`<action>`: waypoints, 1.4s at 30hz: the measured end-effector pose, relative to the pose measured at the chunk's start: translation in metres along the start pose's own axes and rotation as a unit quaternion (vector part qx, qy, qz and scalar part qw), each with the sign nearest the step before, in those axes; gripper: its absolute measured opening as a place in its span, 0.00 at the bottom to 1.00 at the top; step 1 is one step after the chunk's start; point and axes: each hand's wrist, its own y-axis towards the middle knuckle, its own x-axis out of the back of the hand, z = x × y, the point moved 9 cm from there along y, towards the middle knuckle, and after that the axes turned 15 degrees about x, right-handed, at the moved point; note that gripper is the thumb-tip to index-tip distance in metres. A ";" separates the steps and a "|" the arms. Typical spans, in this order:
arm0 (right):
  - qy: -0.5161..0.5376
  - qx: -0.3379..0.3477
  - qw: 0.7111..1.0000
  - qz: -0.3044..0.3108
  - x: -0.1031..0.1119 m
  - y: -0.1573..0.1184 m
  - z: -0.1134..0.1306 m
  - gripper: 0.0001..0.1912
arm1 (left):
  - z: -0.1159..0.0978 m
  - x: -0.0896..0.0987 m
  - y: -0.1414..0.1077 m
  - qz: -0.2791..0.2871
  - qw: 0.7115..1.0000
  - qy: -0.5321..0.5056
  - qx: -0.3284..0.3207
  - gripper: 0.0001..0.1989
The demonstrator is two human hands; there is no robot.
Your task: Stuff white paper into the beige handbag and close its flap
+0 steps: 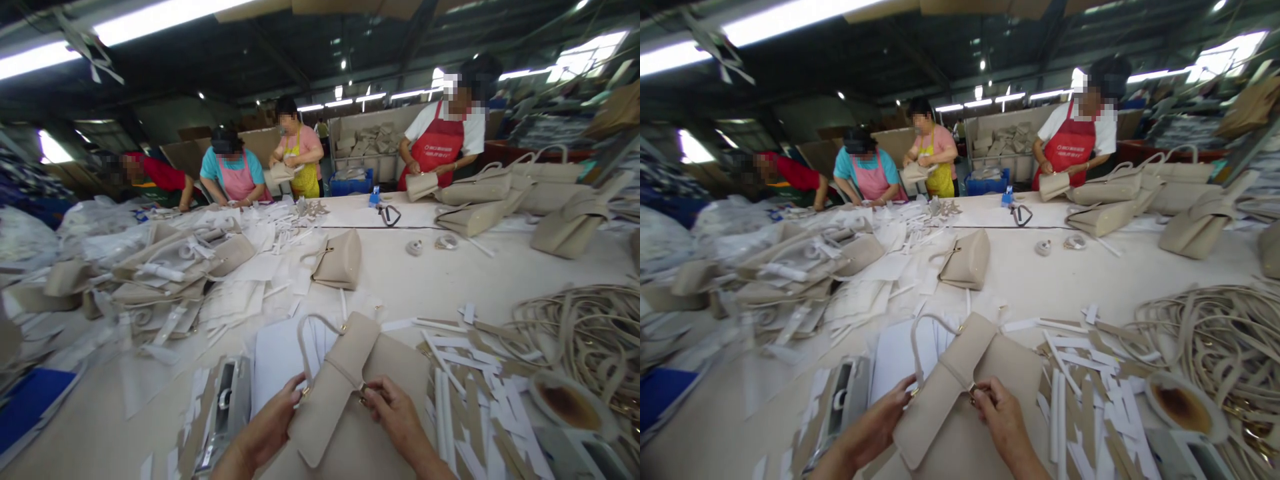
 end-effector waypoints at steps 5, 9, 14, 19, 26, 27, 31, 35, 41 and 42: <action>-0.131 0.065 0.989 0.030 0.001 -0.006 0.015 0.16 | 0.015 0.001 0.022 -0.029 0.998 0.052 0.031 0.33; -0.175 0.060 0.980 0.078 -0.002 -0.007 0.006 0.17 | 0.025 0.003 0.033 -0.036 0.998 0.011 0.056 0.29; -0.241 0.046 0.961 0.128 -0.010 -0.003 -0.007 0.16 | 0.025 -0.009 0.036 0.015 0.998 -0.004 0.054 0.29; -0.326 0.051 0.929 0.168 -0.016 -0.005 -0.007 0.18 | 0.024 -0.015 0.035 0.031 0.999 -0.012 0.037 0.33; -0.396 0.100 0.904 0.127 -0.014 -0.017 0.005 0.13 | 0.030 -0.016 0.035 0.034 0.999 -0.018 0.037 0.35; -0.375 0.096 0.914 0.120 -0.012 -0.017 0.004 0.12 | 0.030 -0.017 0.035 0.033 0.999 -0.016 0.036 0.35; -0.348 0.092 0.926 0.114 -0.005 -0.018 -0.001 0.12 | 0.030 -0.025 0.033 0.030 0.999 -0.009 0.035 0.34; -0.435 0.095 0.889 0.106 0.001 -0.022 -0.006 0.12 | 0.028 -0.035 0.031 0.004 0.999 0.022 0.030 0.34; -0.534 0.135 0.832 0.072 0.005 -0.037 -0.021 0.10 | 0.022 -0.056 0.019 -0.080 0.992 0.096 0.019 0.33; -0.547 0.138 0.823 0.068 0.006 -0.039 -0.024 0.10 | 0.021 -0.059 0.017 -0.097 0.989 0.109 0.017 0.32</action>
